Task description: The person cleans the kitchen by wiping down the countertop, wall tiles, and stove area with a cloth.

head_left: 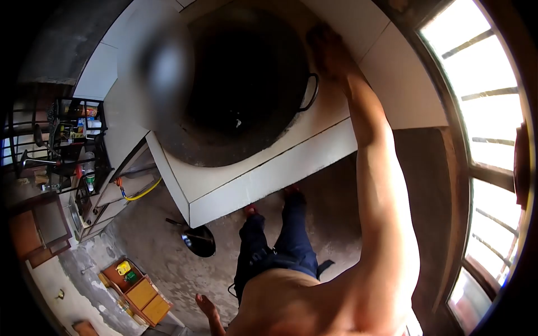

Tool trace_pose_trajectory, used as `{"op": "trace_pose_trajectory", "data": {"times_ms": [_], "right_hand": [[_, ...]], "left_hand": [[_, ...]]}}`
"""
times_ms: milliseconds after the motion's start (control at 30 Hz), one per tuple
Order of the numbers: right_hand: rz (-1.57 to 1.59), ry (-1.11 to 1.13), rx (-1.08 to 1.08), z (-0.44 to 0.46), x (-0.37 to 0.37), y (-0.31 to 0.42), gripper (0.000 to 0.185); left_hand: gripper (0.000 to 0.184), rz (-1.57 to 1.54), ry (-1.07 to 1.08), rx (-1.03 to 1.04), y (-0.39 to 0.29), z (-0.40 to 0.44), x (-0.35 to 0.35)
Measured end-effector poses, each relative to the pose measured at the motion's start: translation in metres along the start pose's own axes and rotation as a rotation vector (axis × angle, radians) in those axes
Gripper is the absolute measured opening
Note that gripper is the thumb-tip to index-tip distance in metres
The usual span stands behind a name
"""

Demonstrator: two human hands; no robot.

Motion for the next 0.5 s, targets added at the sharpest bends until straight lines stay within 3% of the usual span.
{"op": "trace_pose_trajectory", "data": {"times_ms": [133, 267, 333, 500], "right_hand": [[0.2, -0.003, -0.095, 0.004, -0.024, 0.015, 0.044], [0.697, -0.058, 0.043, -0.05, -0.079, 0.036, 0.042], [0.735, -0.04, 0.106, -0.069, -0.104, 0.056, 0.04], [0.414, 0.107, 0.197, -0.126, -0.133, 0.11, 0.037]], "left_hand": [[0.047, 0.054, 0.047, 0.056, 0.005, 0.005, 0.005], [0.045, 0.029, 0.1, 0.076, -0.001, 0.032, 0.031], [0.045, -0.088, 0.129, 0.019, 0.007, 0.034, 0.047], [0.045, -0.262, 0.158, -0.031, 0.033, 0.018, 0.085]]}}
Point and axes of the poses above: each hand's wrist, its own z-axis towards the middle knuckle, its own x-axis out of the palm, y = z × x, the point moved 8 cm from there along z, towards the middle knuckle, and after that the axes turned 13 degrees about -y, right-handed, at the moved point
